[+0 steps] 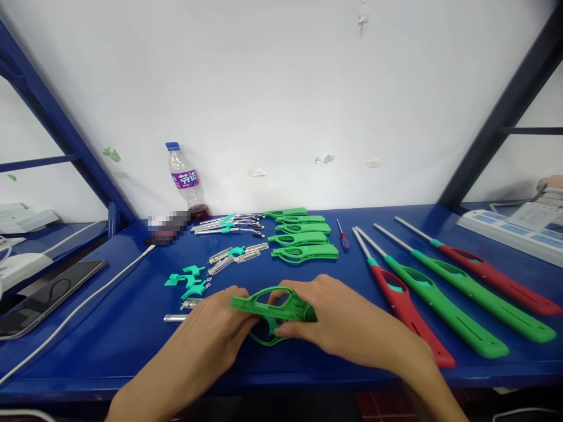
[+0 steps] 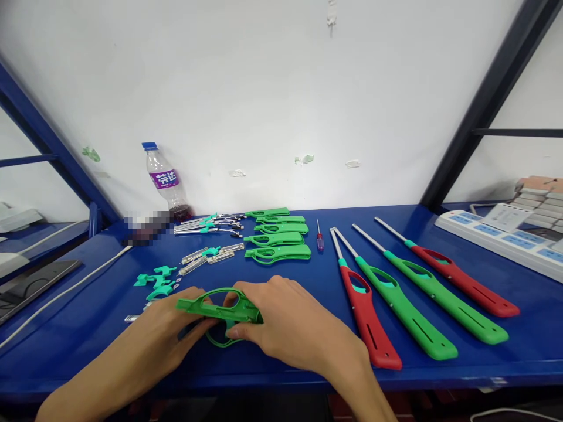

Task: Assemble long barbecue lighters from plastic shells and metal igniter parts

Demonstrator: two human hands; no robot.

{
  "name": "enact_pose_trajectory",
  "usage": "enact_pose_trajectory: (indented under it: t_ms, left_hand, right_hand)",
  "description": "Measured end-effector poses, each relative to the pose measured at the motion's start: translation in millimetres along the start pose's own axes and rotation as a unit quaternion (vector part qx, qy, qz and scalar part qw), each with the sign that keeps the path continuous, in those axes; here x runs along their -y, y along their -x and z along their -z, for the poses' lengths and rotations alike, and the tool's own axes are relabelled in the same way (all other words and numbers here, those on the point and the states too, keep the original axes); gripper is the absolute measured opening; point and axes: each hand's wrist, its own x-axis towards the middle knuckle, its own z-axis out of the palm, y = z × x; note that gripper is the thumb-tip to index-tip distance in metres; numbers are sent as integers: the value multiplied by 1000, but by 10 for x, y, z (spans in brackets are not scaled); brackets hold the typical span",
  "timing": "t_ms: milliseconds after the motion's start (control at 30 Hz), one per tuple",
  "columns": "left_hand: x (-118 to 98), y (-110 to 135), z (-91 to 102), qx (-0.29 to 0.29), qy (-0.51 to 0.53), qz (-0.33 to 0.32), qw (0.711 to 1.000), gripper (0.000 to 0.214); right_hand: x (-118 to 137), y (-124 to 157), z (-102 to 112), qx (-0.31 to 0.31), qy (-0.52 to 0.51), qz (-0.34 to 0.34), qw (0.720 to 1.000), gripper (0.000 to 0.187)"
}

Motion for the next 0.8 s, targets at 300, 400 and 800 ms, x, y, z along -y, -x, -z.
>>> enact_pose_trajectory:
  t_ms: [300, 400, 800]
  left_hand:
    - [-32, 6, 73, 11, 5, -8, 1000, 27]
    - [-49, 35, 141, 8, 27, -13, 1000, 29]
    - [43, 81, 358, -178, -9, 17, 984, 17]
  right_hand:
    - [-106, 84, 146, -90, 37, -55, 994, 37]
    - [-141, 121, 166, -100, 68, -65, 991, 43]
    - [-243, 187, 86, -36, 72, -22, 997, 34]
